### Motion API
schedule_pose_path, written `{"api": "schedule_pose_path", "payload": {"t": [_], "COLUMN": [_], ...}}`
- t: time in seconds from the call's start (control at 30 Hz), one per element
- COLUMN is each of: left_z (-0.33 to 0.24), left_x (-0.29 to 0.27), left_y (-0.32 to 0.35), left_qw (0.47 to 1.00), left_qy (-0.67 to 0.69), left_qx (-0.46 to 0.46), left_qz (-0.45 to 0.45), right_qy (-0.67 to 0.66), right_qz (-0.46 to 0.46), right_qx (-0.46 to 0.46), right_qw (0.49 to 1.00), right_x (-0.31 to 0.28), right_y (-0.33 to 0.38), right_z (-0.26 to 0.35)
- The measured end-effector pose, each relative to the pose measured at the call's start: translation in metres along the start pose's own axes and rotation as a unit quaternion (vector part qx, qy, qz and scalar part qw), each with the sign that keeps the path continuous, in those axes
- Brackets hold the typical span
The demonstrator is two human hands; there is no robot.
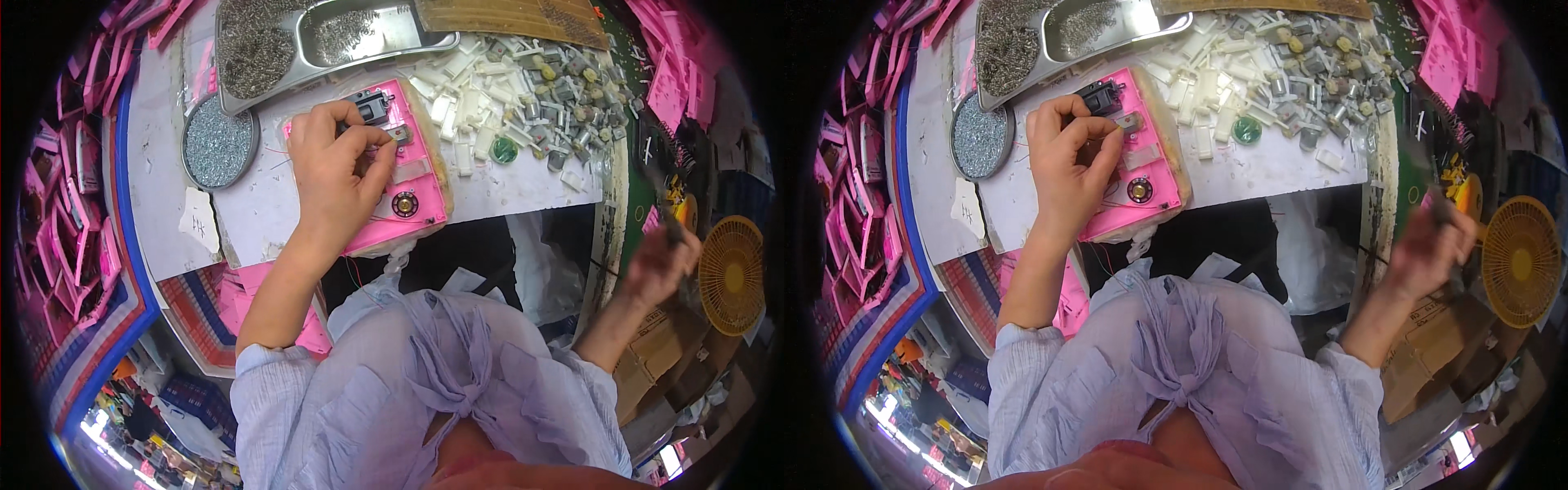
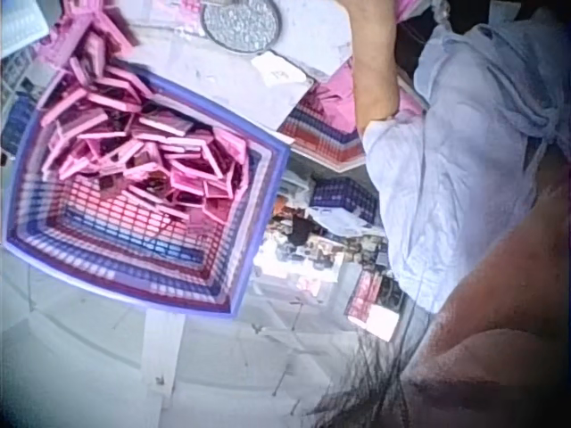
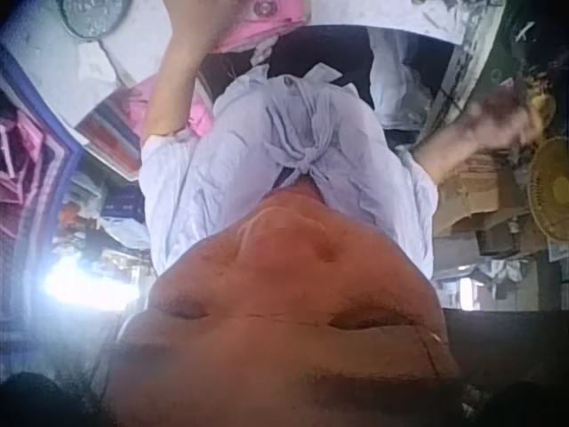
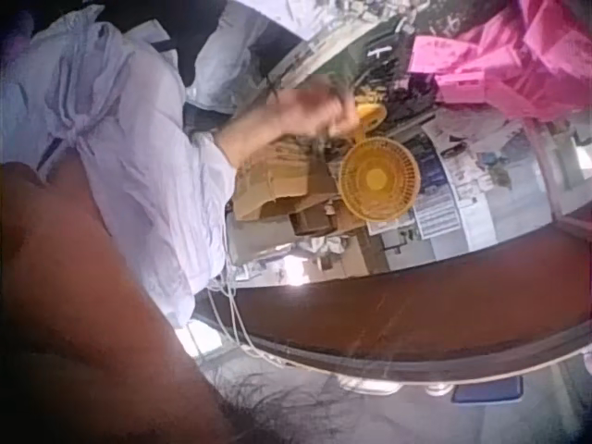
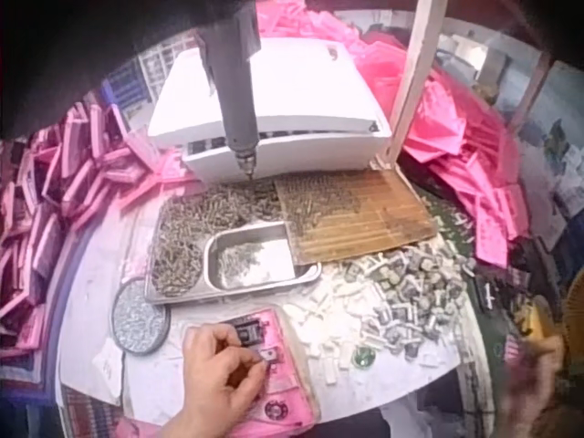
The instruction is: Assembling electronic components into a pink toy casing, including soldering wires and using an electric screwdriver.
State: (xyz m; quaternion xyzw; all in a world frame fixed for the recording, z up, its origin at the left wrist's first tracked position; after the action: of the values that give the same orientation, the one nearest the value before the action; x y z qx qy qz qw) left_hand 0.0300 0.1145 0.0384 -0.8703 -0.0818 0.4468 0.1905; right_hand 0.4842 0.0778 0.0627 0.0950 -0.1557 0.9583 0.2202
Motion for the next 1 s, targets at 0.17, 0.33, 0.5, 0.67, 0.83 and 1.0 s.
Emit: {"api": "schedule_pose_path", "payload": {"t": [0.17,0.33,0.5,0.67,0.83,1.0], "left_z": [-0.001,-0.006,-0.013,-0.013,-0.007,-0.006], "left_x": [0.007,0.006,0.006,0.008,0.007,0.009], "left_y": [-0.003,-0.001,0.002,0.002,-0.002,-0.002], "left_qw": [1.0,0.999,0.995,0.996,1.0,1.0], "left_qy": [-0.004,-0.04,-0.069,-0.063,-0.007,-0.009], "left_qx": [0.006,0.023,0.068,0.068,0.019,0.029], "left_qz": [-0.004,-0.01,-0.004,0.004,0.008,-0.01], "right_qy": [0.059,0.088,0.089,0.091,0.067,0.072], "right_qz": [0.289,0.375,0.371,0.373,0.384,0.405], "right_qx": [0.038,-0.039,-0.013,-0.055,-0.027,-0.034], "right_qw": [0.955,0.922,0.924,0.922,0.92,0.911], "right_x": [0.155,0.2,0.198,0.201,0.202,0.208], "right_y": [0.048,0.046,0.045,0.046,0.048,0.052], "right_z": [-0.052,-0.057,-0.064,-0.059,-0.06,-0.064]}}
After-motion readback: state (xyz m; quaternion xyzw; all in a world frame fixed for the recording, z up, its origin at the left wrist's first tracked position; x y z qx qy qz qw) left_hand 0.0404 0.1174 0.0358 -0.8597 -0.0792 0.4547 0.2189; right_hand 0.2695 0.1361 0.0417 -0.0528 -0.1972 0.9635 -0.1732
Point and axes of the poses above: each hand's wrist, its own y-axis away from the middle knuckle, its own x-axis out of the palm, z = x × y, the point moved 7 cm from there along -y, towards the middle knuckle, and after that the axes turned 5 degrees about -y, right-handed, at the moved point
